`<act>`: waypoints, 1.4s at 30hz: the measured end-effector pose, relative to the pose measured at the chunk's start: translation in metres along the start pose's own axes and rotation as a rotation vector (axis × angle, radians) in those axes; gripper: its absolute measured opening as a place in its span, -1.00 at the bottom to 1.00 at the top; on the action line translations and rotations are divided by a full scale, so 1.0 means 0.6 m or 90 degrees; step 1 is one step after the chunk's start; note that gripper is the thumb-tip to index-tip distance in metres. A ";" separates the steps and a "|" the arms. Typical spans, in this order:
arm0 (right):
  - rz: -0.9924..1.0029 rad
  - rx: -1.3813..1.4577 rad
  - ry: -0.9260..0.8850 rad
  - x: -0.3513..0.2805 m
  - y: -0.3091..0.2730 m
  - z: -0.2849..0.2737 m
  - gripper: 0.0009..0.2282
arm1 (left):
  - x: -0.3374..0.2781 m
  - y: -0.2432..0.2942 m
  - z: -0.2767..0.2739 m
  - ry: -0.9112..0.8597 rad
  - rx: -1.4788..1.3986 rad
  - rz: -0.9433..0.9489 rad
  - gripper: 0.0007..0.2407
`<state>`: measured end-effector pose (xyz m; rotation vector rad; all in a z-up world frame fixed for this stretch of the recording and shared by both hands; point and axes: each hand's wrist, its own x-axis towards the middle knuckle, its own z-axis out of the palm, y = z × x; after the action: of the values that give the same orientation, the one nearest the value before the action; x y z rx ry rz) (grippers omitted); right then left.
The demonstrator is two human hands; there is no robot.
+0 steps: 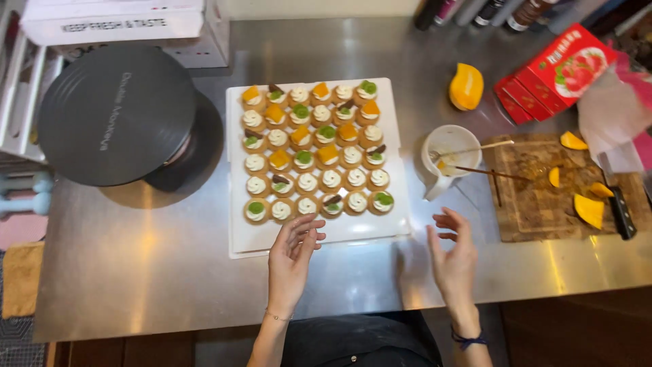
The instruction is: Decorating small pastry desserts with mango slices and honey.
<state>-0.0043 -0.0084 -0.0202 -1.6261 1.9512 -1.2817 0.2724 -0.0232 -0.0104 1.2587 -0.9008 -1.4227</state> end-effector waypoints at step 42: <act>-0.075 -0.388 -0.017 0.326 0.544 -0.425 -0.66 | 0.011 -0.173 0.737 -0.186 0.200 -0.020 -0.72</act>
<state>-0.4531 -0.0846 -0.0701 -2.0322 2.4098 -0.7176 -0.1809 -0.0405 -0.0296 1.3151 -1.3496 -1.5593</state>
